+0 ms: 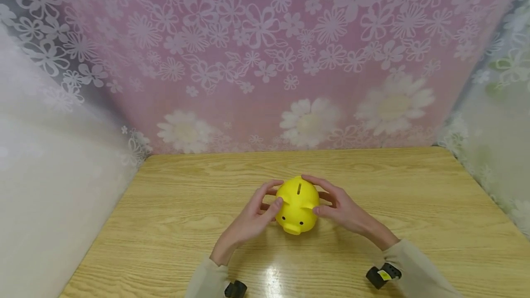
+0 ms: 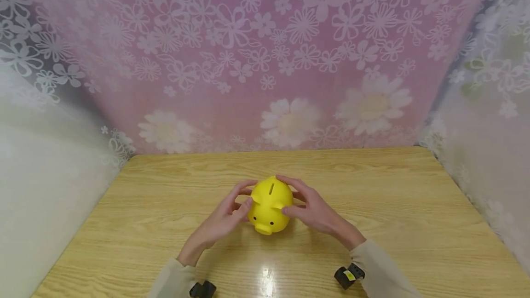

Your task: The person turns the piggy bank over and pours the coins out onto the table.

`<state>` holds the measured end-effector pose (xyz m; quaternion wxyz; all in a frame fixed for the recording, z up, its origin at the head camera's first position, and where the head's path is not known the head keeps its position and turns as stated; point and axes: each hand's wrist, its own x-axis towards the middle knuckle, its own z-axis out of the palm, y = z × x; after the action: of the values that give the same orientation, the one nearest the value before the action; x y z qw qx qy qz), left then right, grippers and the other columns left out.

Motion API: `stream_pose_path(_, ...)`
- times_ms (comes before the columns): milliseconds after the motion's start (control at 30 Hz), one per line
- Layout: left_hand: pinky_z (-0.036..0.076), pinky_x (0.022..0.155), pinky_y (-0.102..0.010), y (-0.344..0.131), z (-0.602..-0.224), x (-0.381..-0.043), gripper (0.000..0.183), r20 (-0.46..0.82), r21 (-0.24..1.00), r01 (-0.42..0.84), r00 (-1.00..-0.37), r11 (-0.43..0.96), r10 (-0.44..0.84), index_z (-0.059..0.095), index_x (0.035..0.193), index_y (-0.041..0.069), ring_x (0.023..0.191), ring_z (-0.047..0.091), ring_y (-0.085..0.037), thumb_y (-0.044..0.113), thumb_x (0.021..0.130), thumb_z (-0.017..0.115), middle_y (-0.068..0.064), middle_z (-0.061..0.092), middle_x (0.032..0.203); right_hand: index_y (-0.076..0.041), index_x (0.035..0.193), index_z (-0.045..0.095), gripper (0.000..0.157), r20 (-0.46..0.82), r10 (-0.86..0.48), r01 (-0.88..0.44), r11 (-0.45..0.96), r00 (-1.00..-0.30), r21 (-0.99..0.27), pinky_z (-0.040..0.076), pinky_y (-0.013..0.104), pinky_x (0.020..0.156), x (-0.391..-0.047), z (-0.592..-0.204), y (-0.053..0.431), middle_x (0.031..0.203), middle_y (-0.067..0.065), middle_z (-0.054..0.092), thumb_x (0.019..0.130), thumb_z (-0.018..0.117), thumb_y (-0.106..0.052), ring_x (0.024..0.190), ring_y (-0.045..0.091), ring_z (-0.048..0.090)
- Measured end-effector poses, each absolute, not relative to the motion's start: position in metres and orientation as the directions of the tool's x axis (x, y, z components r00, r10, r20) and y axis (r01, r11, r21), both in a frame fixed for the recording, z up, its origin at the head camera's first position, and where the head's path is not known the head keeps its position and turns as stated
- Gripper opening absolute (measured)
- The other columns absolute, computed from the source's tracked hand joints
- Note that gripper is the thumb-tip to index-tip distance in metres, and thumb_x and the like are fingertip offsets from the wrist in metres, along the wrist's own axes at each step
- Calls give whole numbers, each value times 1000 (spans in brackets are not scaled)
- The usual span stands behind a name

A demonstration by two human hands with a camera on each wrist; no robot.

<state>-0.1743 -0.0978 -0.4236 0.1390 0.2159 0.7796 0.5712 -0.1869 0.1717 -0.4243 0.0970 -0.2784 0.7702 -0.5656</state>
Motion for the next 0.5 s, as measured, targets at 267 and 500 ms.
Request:
stream_pose_path(267, 51, 105, -50, -98, -427, -174, 46, -5, 929, 182, -863, 322, 505, 41, 150, 40, 131, 53, -39, 45, 106, 52, -13, 38, 147, -5, 157, 35, 69, 166, -587, -308, 150, -793, -940, 44, 68, 106, -192, -433, 176, 163, 27, 30, 91, 55, -8, 140, 60, 39)
stream_pose_path(500, 54, 99, -43, -100, -430, -174, 44, -39, 931, 147, -871, 335, 490, 43, 145, 35, 119, 60, -29, 44, 104, 57, -13, 46, 141, -6, 157, 38, 66, 164, -612, -319, 153, -774, -935, 36, 74, 110, -196, -438, 176, 163, 26, 32, 93, 52, -10, 143, 60, 36)
